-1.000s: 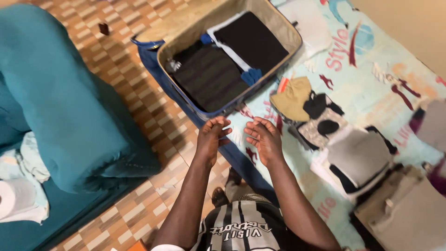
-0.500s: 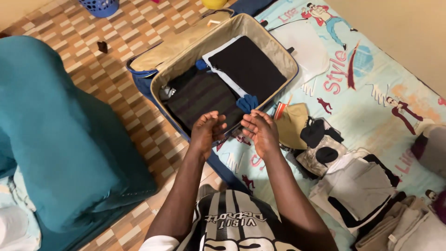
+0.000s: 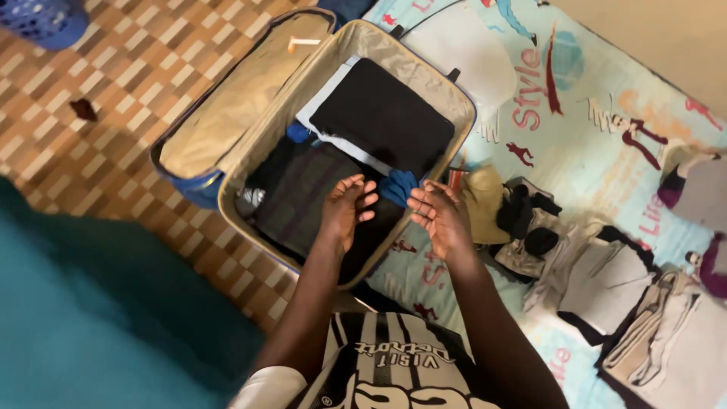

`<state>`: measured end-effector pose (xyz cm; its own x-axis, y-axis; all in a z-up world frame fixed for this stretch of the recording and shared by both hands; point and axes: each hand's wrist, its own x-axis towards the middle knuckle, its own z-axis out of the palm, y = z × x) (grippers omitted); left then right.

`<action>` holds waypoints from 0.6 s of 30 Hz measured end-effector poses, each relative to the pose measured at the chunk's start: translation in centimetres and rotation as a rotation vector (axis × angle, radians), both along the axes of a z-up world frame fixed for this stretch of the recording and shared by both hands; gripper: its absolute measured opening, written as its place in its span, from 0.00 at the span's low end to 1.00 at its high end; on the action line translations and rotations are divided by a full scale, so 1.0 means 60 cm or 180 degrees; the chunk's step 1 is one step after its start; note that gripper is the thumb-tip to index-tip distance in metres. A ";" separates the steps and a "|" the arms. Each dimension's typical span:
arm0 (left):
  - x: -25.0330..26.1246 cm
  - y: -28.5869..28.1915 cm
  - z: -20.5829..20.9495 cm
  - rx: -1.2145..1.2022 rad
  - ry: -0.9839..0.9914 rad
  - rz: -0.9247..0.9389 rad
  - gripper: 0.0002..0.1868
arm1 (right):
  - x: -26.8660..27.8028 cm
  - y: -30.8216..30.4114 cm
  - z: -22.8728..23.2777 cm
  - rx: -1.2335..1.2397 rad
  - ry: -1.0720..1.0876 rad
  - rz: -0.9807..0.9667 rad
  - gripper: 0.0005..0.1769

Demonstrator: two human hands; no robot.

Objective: The person is folding clothes and packing them into a suitcase on a bed.

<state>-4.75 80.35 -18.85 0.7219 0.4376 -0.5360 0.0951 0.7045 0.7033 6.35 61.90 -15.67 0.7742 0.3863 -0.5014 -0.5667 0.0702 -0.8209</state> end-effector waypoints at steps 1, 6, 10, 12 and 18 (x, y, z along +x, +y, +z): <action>0.013 0.026 -0.010 -0.0023 0.0022 -0.0073 0.16 | 0.003 0.015 -0.005 -0.0023 0.0022 -0.0073 0.22; 0.047 0.126 -0.060 -0.0045 0.0232 -0.0170 0.18 | 0.002 0.069 -0.026 0.0169 0.0184 -0.0017 0.20; 0.074 0.166 -0.113 0.0123 0.0489 -0.0354 0.18 | -0.001 0.077 -0.041 -0.0198 0.0242 -0.0129 0.18; 0.092 0.167 -0.118 0.0191 0.0454 -0.0503 0.18 | 0.003 0.068 -0.051 -0.0317 0.0348 -0.0298 0.17; 0.163 0.104 -0.081 0.0134 0.0270 -0.1126 0.19 | -0.007 0.014 -0.053 -0.0371 0.0406 -0.0862 0.16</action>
